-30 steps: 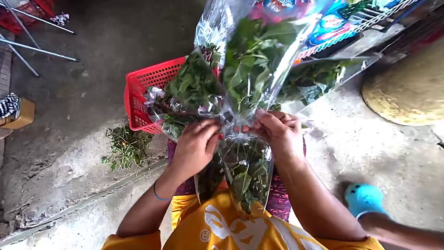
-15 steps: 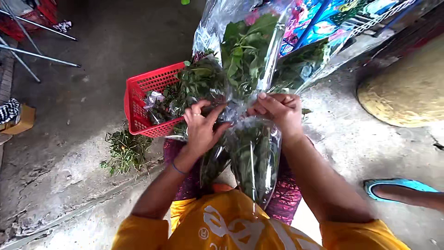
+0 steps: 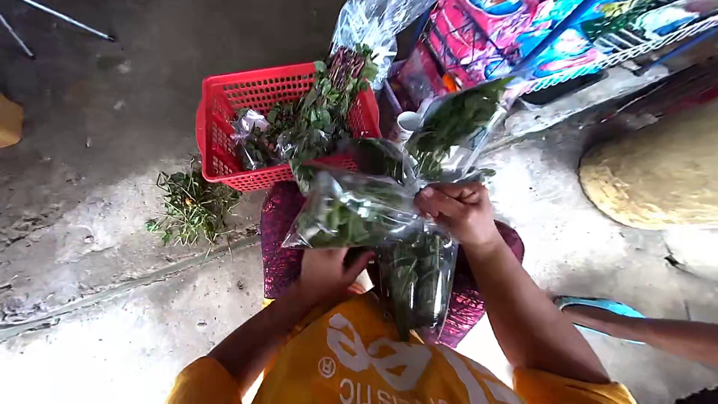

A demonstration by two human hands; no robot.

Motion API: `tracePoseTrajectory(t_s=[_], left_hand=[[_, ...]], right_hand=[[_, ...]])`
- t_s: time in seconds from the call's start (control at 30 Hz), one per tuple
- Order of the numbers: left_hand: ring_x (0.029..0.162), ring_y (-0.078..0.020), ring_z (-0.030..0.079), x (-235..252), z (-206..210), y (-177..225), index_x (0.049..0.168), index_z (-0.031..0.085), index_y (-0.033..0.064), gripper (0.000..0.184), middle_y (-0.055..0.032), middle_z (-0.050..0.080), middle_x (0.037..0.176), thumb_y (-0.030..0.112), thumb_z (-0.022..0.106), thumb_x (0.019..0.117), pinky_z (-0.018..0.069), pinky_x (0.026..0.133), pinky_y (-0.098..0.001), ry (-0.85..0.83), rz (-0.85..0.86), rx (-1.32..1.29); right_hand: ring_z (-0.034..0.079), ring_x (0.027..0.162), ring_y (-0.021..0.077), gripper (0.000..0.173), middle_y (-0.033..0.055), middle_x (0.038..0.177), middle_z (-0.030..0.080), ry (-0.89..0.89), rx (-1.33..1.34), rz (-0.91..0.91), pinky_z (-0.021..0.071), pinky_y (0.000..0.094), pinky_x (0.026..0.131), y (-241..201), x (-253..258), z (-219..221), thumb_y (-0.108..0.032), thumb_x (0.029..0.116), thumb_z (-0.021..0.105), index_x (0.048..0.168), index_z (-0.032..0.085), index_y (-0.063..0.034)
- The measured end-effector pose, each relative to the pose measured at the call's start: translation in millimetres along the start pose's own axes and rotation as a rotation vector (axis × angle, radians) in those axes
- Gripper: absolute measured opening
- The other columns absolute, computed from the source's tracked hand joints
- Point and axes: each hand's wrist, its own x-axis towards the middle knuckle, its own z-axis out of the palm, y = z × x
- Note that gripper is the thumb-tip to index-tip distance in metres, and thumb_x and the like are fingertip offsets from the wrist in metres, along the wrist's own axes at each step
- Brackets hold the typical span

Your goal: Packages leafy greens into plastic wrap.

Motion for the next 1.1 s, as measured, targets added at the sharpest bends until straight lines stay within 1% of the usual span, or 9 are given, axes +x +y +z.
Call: tracePoseTrajectory(t_s=[0.07, 0.17, 0.37, 0.5, 0.67, 0.73, 0.8, 0.9, 1.1], left_hand=[[0.091, -0.0291, 0.07, 16.1, -12.6, -13.0, 0.096, 0.075, 0.0147, 0.03, -0.0124, 0.073, 0.092, 0.043, 0.064, 0.0968, 0.0533, 0.084, -0.0474, 0.181, 0.203, 0.071], [0.122, -0.0327, 0.051, 51.0, -19.6, -24.3, 0.111, 0.072, 0.0233, 0.028, -0.0138, 0.06, 0.122, 0.046, 0.058, 0.1012, 0.0342, 0.107, -0.0523, 0.115, 0.327, -0.012], [0.111, -0.0341, 0.064, 115.4, -9.8, -20.5, 0.107, 0.067, -0.0002, 0.031, -0.0183, 0.069, 0.112, 0.028, 0.068, 0.0943, 0.0449, 0.097, -0.0575, -0.107, 0.097, -0.195], [0.121, -0.0459, 0.058, 126.3, -9.5, -7.3, 0.13, 0.057, -0.0058, 0.043, -0.0295, 0.061, 0.127, 0.013, 0.065, 0.0922, 0.0413, 0.104, -0.0614, -0.249, -0.195, 0.025], [0.117, -0.0296, 0.057, 94.4, -16.4, 0.1, 0.104, 0.065, 0.0043, 0.016, -0.0175, 0.062, 0.116, 0.012, 0.052, 0.0997, 0.0437, 0.104, -0.0409, 0.188, 0.401, -0.11], [0.134, -0.0327, 0.054, 98.4, -11.3, -4.7, 0.114, 0.076, 0.0131, 0.027, -0.0107, 0.068, 0.129, 0.024, 0.055, 0.1017, 0.029, 0.117, -0.056, -0.07, 0.537, -0.099], [0.154, -0.035, 0.026, 111.4, -5.8, -19.4, 0.137, 0.067, 0.0195, 0.045, -0.0052, 0.047, 0.158, 0.042, 0.055, 0.1002, 0.008, 0.122, -0.0673, -0.409, 0.481, -0.031], [0.158, -0.0382, 0.001, 130.6, -9.5, -30.9, 0.154, 0.049, 0.0245, 0.089, -0.0058, 0.019, 0.171, 0.062, 0.076, 0.078, -0.0015, 0.119, -0.0719, -0.718, 0.414, -0.059], [0.157, -0.0425, -0.008, 122.7, 2.9, -19.3, 0.148, 0.053, 0.0434, 0.088, -0.0093, 0.002, 0.173, 0.063, 0.084, 0.0681, -0.0071, 0.113, -0.0784, -0.698, 0.477, 0.292]], right_hand=[[0.059, 0.06, -0.0074, 0.034, -0.0184, 0.066, 0.065, 0.014, -0.009, -0.009, 0.0512, 0.0138, 0.059, -0.9, -4.2, 7.0, -0.006, 0.0913, 0.056, 0.065, 0.067, -0.0246], [0.057, 0.059, -0.0078, 0.03, -0.0177, 0.067, 0.066, 0.021, 0.028, -0.006, 0.0499, 0.013, 0.056, 0.3, -12.5, 15.7, -0.009, 0.0908, 0.062, 0.066, 0.068, -0.0252], [0.059, 0.061, -0.003, 0.035, -0.0125, 0.067, 0.065, -0.015, 0.041, -0.079, 0.0508, 0.0162, 0.059, -2.9, -18.5, 21.4, -0.009, 0.0932, 0.061, 0.06, 0.062, -0.0194], [0.061, 0.063, 0.0005, 0.034, -0.0096, 0.068, 0.066, 0.008, 0.04, -0.033, 0.053, 0.0197, 0.06, 4.4, -18.7, 21.9, -0.01, 0.0946, 0.058, 0.062, 0.064, -0.0169], [0.062, 0.062, 0.0007, 0.035, -0.0102, 0.069, 0.068, 0.051, 0.123, 0.011, 0.0548, 0.021, 0.062, 10.8, -20.1, 22.8, -0.009, 0.0971, 0.054, 0.066, 0.069, -0.0182], [0.061, 0.063, -0.001, 0.035, -0.0113, 0.069, 0.066, 0.043, 0.093, -0.026, 0.053, 0.0191, 0.061, 9.6, -22.3, 24.6, -0.01, 0.0974, 0.054, 0.065, 0.067, -0.0182], [0.061, 0.066, 0.001, 0.036, -0.0097, 0.069, 0.065, 0.034, 0.049, -0.068, 0.053, 0.0212, 0.064, 6.6, -23.9, 26.4, -0.011, 0.0973, 0.055, 0.062, 0.062, -0.0171], [0.062, 0.065, 0.0018, 0.036, -0.0096, 0.068, 0.065, 0.068, 0.058, -0.089, 0.0542, 0.0224, 0.064, 8.7, -25.2, 26.6, -0.012, 0.098, 0.054, 0.063, 0.063, -0.0176], [0.06, 0.061, 0.0026, 0.037, -0.0092, 0.066, 0.063, 0.086, 0.084, -0.102, 0.0535, 0.0229, 0.06, 7.9, -19.1, 27.6, -0.009, 0.0971, 0.053, 0.062, 0.061, -0.0176]])
